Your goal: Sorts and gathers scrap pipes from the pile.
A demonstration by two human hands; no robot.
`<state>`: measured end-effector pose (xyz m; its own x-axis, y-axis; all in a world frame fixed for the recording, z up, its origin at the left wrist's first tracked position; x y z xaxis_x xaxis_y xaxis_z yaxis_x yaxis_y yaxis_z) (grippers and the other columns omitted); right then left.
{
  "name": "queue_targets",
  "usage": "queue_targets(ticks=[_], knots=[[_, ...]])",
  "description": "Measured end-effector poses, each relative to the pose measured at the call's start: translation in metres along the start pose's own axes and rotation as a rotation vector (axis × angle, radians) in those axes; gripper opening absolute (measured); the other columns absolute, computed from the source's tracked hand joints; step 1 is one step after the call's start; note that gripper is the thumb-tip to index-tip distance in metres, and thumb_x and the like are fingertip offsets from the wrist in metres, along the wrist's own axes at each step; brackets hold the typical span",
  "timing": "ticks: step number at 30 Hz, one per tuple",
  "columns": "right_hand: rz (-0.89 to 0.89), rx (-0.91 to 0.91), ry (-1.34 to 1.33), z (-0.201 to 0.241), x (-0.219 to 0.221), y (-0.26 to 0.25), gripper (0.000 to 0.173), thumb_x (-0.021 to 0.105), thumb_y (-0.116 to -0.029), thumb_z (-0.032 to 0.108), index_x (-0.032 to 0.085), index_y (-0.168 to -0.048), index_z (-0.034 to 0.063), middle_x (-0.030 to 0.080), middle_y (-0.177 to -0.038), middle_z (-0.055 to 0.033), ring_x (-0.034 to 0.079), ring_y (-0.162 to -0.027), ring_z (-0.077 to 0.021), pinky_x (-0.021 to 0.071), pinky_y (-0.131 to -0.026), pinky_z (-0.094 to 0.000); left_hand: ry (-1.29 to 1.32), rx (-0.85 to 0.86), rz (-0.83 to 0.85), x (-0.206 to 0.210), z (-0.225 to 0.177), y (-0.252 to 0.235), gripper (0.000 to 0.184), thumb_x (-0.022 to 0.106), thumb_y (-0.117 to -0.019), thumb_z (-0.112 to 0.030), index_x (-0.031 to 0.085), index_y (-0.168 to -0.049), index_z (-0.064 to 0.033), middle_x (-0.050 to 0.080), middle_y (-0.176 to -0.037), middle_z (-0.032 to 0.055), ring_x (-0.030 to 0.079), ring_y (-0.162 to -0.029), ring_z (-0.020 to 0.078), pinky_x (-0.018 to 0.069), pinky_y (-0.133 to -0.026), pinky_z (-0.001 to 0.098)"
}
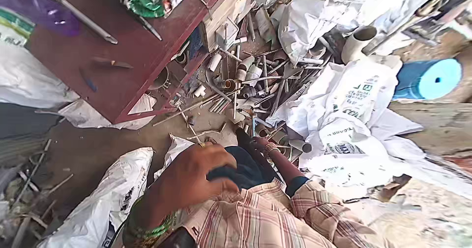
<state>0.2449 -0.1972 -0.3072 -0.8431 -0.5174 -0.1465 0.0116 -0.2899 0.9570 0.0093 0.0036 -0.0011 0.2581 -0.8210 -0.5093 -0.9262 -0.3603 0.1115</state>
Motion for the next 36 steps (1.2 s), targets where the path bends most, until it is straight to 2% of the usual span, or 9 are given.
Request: queue_targets(ticks=[2,4,9,12,14,21,24,28,36], knots=[[0.063,-0.027,-0.066,0.011,0.007,-0.032,0.041,0.051,-0.1081,0.022,0.058,-0.139,-0.0041,0.061,-0.137,-0.0294,0.057,-0.131,-0.0423,0.0400,-0.112,-0.0580,0.041,-0.435,0.175,0.026,0.070,-0.044,0.036,0.065,-0.0992,-0.030,0.071,-0.114,0.0025,0.071,-0.107,0.0185,0.068,-0.095,0.0288,0.0544,-0.087,0.0458],[0.112,-0.067,-0.098,0.015,0.015,-0.071,0.039,0.050,-0.1079,0.022,0.061,-0.134,-0.0059,0.063,-0.132,-0.0302,0.060,-0.126,-0.0426,0.0423,-0.109,-0.0584,0.033,-0.762,0.280,0.061,0.154,-0.081,0.036,0.059,-0.1050,-0.027,0.065,-0.125,0.0028,0.067,-0.120,0.0216,0.066,-0.107,0.0323,0.0496,-0.098,0.0496],[0.204,-0.077,-0.183,0.020,0.002,-0.140,0.040,0.046,-0.1091,0.022,0.060,-0.135,-0.0049,0.065,-0.129,-0.0283,0.063,-0.122,-0.0404,0.0433,-0.109,-0.0564,0.071,-1.113,0.448,0.154,0.320,-0.124,0.041,0.049,-0.1095,-0.025,0.055,-0.136,0.0050,0.062,-0.130,0.0267,0.062,-0.118,0.0343,0.0450,-0.106,0.0468],[0.213,-0.080,-0.244,0.005,-0.013,-0.187,0.040,0.044,-0.1098,0.021,0.059,-0.136,-0.0053,0.065,-0.128,-0.0273,0.064,-0.119,-0.0384,0.0448,-0.107,-0.0537,-0.038,-1.051,0.417,0.196,0.363,-0.137,0.042,0.052,-0.1074,-0.024,0.060,-0.129,0.0114,0.063,-0.127,0.0326,0.061,-0.122,0.0421,0.0423,-0.109,0.0508],[0.191,-0.057,-0.260,-0.013,-0.022,-0.223,0.040,0.044,-0.1099,0.020,0.058,-0.135,-0.0067,0.064,-0.130,-0.0285,0.063,-0.121,-0.0391,0.0445,-0.108,-0.0536,0.036,-1.169,0.537,0.215,0.384,-0.164,0.041,0.051,-0.1088,-0.022,0.056,-0.134,0.0092,0.059,-0.135,0.0303,0.055,-0.131,0.0402,0.0371,-0.114,0.0514],[0.196,0.029,-0.011,-0.028,-0.066,-0.334,0.039,0.047,-0.1093,0.020,0.059,-0.136,-0.0068,0.059,-0.136,-0.0337,0.054,-0.132,-0.0493,0.0380,-0.111,-0.0651,0.147,-1.158,0.558,0.296,0.474,-0.166,0.034,0.052,-0.1082,-0.020,0.061,-0.129,0.0060,0.066,-0.123,0.0280,0.064,-0.117,0.0404,0.0462,-0.105,0.0560],[0.108,0.014,-0.066,-0.030,-0.063,-0.389,0.046,0.052,-0.1078,0.021,0.051,-0.143,-0.0088,0.055,-0.141,-0.0333,0.053,-0.135,-0.0460,0.0383,-0.114,-0.0597,0.157,-1.167,0.605,0.312,0.514,-0.162,0.036,0.050,-0.1088,-0.019,0.059,-0.130,0.0079,0.063,-0.128,0.0291,0.061,-0.122,0.0411,0.0435,-0.108,0.0559],[-0.016,0.206,-0.157,-0.024,-0.060,-0.443,0.058,0.048,-0.1100,0.034,0.042,-0.150,-0.0075,0.053,-0.146,-0.0315,0.050,-0.139,-0.0429,0.0379,-0.116,-0.0566,0.089,-1.168,0.590,0.330,0.574,-0.147,0.037,0.051,-0.1081,-0.020,0.059,-0.131,0.0079,0.060,-0.133,0.0288,0.058,-0.126,0.0425,0.0415,-0.110,0.0579],[-0.060,0.274,-0.184,-0.024,-0.018,-0.482,0.046,0.052,-0.1070,0.027,0.053,-0.140,-0.0051,0.062,-0.132,-0.0306,0.060,-0.126,-0.0429,0.0445,-0.106,-0.0585,-0.144,-1.348,0.349,0.322,0.644,-0.120,0.045,0.058,-0.1041,-0.024,0.054,-0.141,0.0012,0.043,-0.153,0.0284,0.048,-0.136,0.0490,0.0396,-0.109,0.0644]])
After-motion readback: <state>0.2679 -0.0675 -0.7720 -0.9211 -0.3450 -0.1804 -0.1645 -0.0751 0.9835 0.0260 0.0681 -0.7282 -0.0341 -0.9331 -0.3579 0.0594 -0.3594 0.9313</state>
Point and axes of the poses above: each hand's wrist, its own y-axis away from the middle knuckle, its own x-axis out of the palm, z = x × y, the point moved 1 cm from there along -y, towards the middle knuckle
